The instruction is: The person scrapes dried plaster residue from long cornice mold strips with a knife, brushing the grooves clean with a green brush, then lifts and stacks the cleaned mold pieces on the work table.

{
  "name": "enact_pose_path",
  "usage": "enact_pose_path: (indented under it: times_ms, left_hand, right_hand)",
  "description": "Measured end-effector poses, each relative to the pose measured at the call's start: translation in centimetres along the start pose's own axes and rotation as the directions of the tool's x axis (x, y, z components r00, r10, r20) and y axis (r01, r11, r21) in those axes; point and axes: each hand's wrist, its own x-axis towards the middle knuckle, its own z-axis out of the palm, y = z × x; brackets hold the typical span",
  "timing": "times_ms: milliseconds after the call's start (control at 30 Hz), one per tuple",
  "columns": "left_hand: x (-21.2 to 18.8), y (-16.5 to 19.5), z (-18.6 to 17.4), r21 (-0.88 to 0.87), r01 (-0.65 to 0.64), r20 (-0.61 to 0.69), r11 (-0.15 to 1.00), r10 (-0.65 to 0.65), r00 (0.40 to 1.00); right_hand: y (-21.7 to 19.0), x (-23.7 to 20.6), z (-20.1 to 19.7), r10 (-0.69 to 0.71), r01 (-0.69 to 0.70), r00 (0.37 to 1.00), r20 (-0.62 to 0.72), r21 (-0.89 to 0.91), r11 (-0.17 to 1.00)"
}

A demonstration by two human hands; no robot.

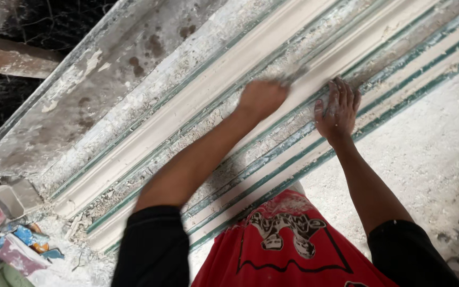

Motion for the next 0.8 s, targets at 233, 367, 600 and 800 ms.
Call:
enact_pose_path:
  times_ms: [233,367,600,800]
  left_hand:
    - [-4.7,-2.5,-1.5,-0.06,0.064,0.126,0.996,-0.056,0.99]
    - [-18.9,-4.7,-4.2,0.036,0.076,0.323,0.996,-0.084,0.943]
    - [-12.5,-1.9,-3.2,0.067,0.125,0.31,0.99,-0.14,0.94]
    - [14.7,1.7,-0.7,0.059,0.133,0.2,0.989,-0.142,0.969]
  right_hand:
    - [-0.3,0.4,-0.7,0.032,-0.033,0.999,0.033,0.032,0.999]
    - [-0.4,0.1,-0.3,0.026,-0.028,0.999,0.035,0.039,0.999]
    - [0.2,0.3,0.7,-0.024,0.024,1.0,-0.01,0.013,1.0]
    - [-0.4,0.5,-0.5,-0.001,-0.003,0.998,0.062,0.059,0.998]
